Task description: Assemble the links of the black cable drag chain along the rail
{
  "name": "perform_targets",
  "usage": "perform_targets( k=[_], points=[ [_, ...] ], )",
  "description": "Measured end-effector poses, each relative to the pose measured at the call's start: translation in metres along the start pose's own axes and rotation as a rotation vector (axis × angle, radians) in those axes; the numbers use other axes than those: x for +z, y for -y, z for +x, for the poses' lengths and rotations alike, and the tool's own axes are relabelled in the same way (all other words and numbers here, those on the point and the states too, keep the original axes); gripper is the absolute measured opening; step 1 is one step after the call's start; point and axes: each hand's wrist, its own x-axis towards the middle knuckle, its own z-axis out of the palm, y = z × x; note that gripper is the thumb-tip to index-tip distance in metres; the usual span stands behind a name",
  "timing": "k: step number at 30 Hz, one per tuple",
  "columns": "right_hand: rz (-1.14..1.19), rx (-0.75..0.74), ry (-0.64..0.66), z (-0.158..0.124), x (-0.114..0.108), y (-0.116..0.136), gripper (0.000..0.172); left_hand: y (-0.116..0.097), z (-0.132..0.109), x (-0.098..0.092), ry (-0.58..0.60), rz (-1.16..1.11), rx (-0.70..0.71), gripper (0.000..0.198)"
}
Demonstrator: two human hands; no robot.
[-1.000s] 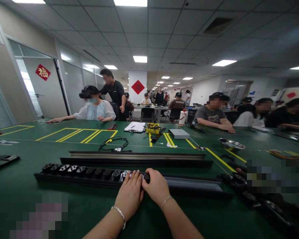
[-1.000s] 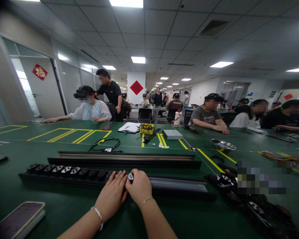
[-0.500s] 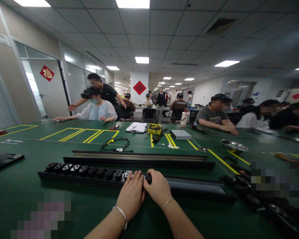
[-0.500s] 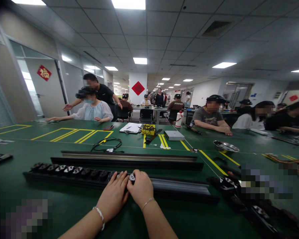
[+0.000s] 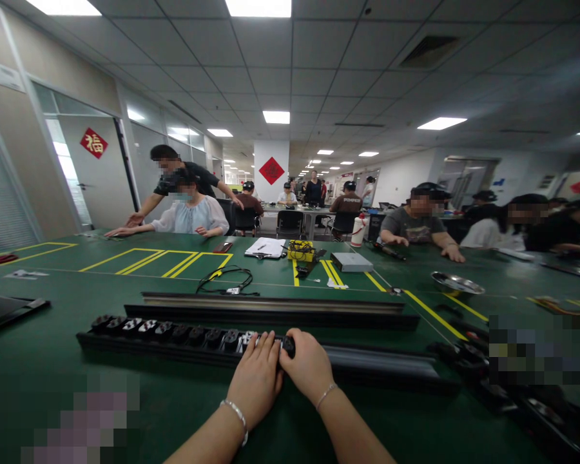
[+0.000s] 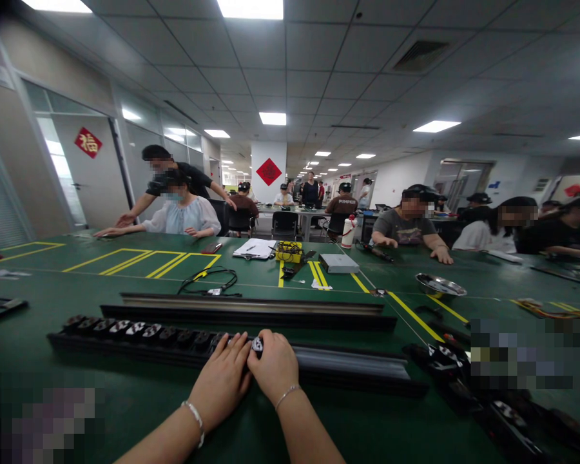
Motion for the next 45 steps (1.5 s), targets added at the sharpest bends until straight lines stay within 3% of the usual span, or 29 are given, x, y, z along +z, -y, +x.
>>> perform_targets(
  k=[45],
  points=[
    [-0.027,-0.003,0.01,-0.0002,0.0013,-0.0007,0.018,0.0008,-0.0003,0.0004,0.007,-0.013,0.002,0.042]
  ],
)
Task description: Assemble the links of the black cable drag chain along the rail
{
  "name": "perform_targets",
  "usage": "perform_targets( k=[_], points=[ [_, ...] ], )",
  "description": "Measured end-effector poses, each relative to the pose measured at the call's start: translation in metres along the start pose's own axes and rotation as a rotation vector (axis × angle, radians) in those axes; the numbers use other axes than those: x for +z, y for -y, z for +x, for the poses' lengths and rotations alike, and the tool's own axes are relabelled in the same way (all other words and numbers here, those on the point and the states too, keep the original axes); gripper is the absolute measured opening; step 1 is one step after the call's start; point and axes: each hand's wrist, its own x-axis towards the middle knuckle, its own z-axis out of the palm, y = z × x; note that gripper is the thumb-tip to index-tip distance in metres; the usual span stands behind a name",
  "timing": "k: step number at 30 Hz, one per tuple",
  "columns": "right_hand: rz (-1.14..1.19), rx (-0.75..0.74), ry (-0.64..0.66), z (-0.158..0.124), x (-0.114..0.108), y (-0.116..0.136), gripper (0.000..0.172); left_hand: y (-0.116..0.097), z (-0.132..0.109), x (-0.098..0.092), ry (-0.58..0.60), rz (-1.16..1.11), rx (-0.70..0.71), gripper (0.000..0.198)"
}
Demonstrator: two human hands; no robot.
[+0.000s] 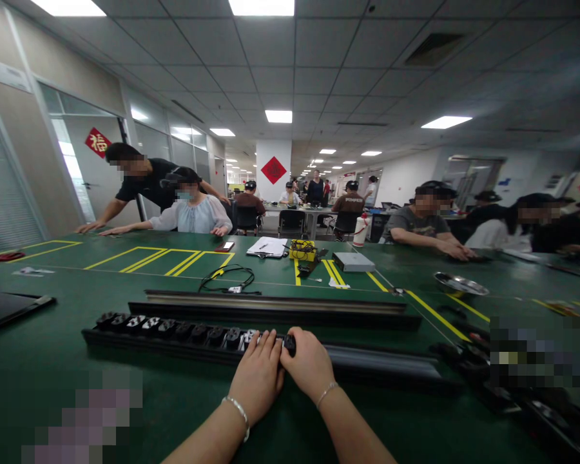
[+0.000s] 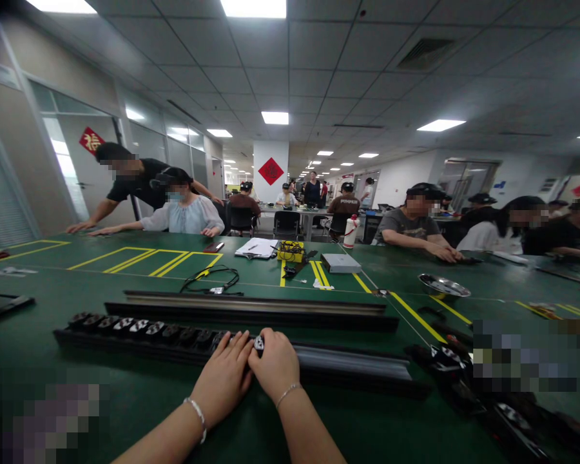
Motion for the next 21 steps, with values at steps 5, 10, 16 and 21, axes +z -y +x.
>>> perform_targets(
  k=[5,10,16,21],
  points=[
    [0.005,-0.012,-0.007,-0.0002,0.0001,0.0004,0.017,-0.0011,0.0004,-0.0025,-0.007,-0.002,0.0,0.042],
    [0.017,-0.02,-0.008,-0.0004,-0.0002,0.0011,0.017,-0.0008,-0.0001,-0.0019,-0.009,-0.004,-0.005,0.041],
    [0.021,-0.012,0.002,0.001,0.0015,-0.0015,0.016,0.001,-0.0006,0.0023,-0.029,-0.01,-0.012,0.042],
    [0.034,-0.019,-0.008,0.001,0.0019,-0.0018,0.015,-0.0004,0.0001,-0.0008,-0.003,-0.023,-0.029,0.043]
  ],
)
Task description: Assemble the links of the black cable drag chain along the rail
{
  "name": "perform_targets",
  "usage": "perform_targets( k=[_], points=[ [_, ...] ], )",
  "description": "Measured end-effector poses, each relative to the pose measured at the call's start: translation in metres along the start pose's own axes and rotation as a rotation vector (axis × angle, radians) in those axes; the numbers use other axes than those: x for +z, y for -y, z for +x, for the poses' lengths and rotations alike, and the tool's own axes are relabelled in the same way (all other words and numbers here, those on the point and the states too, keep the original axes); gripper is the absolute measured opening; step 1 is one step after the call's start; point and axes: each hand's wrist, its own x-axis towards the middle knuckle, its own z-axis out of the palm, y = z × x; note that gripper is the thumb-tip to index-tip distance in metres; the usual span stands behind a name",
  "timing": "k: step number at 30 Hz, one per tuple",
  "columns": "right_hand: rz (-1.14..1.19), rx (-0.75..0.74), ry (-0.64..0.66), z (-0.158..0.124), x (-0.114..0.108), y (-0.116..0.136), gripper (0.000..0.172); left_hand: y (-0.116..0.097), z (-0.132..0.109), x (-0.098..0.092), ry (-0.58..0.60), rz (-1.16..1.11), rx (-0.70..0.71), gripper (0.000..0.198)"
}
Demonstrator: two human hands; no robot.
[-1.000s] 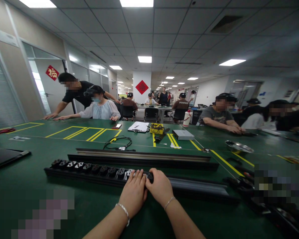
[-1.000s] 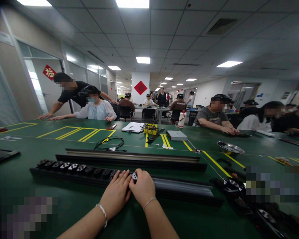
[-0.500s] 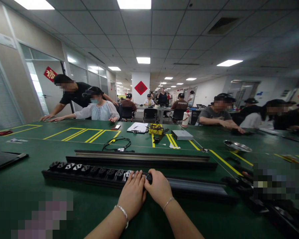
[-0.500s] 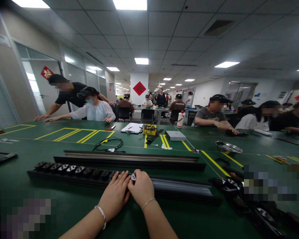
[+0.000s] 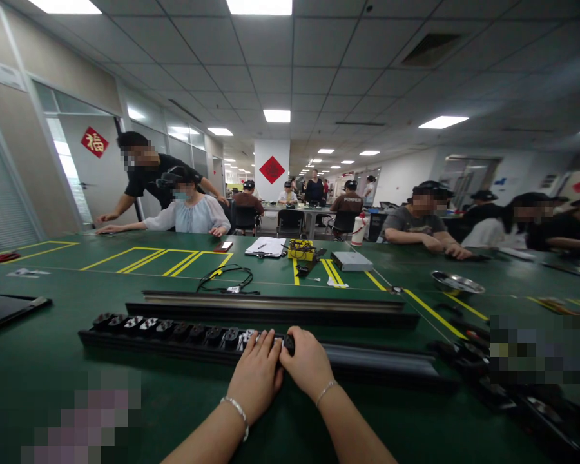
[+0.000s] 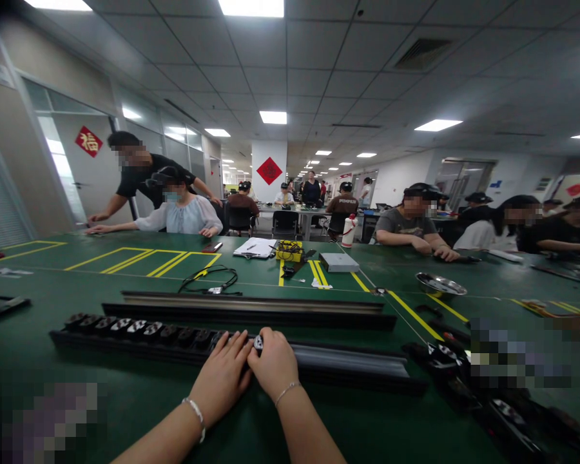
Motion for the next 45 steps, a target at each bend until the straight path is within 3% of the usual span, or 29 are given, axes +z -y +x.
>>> perform_targets(
  k=[45],
  points=[
    [-0.009,-0.008,-0.012,0.0007,0.0002,-0.0031,0.012,0.0011,-0.0009,0.0039,-0.027,-0.012,0.003,0.044]
  ],
)
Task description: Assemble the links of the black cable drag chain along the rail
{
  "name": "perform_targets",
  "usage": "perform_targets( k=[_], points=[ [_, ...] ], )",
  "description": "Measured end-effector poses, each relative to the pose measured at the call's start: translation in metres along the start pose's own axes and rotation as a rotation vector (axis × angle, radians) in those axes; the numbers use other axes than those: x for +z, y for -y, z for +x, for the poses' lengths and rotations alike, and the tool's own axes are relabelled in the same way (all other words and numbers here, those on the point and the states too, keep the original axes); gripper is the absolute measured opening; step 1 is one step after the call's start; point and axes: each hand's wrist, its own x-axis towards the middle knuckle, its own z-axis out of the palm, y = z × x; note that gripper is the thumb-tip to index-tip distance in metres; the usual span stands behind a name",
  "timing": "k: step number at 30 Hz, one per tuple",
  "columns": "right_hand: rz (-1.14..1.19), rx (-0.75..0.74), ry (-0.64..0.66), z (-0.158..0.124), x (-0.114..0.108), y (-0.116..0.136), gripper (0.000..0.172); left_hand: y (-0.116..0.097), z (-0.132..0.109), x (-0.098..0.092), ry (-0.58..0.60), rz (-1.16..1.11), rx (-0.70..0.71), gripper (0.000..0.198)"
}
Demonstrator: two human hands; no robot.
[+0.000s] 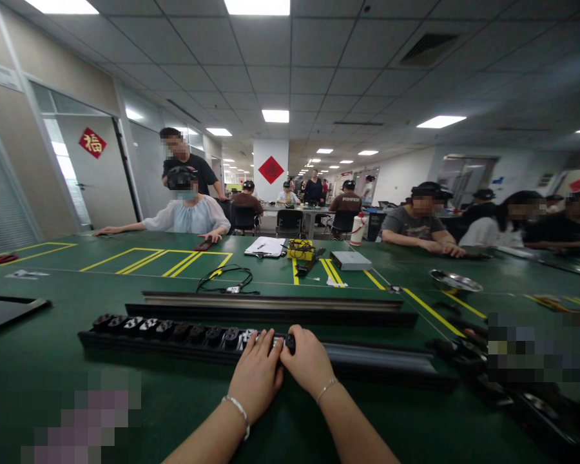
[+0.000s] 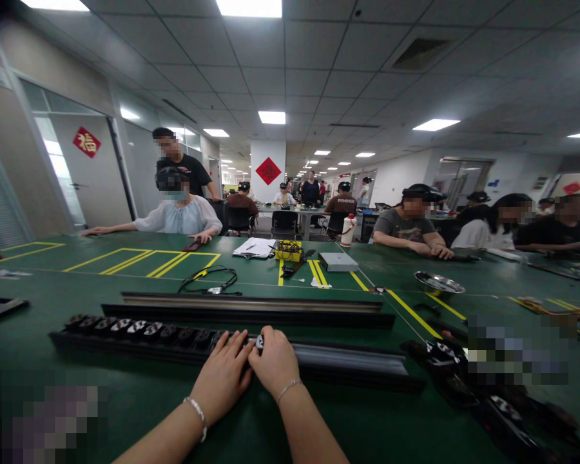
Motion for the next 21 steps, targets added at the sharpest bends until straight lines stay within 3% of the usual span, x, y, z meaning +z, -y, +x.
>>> perform_targets(
  k=[21],
  points=[
    [-0.003,-0.02,-0.017,-0.0005,0.0002,-0.0003,0.01,-0.0009,0.0,-0.0011,-0.005,-0.009,-0.011,0.044]
  ],
)
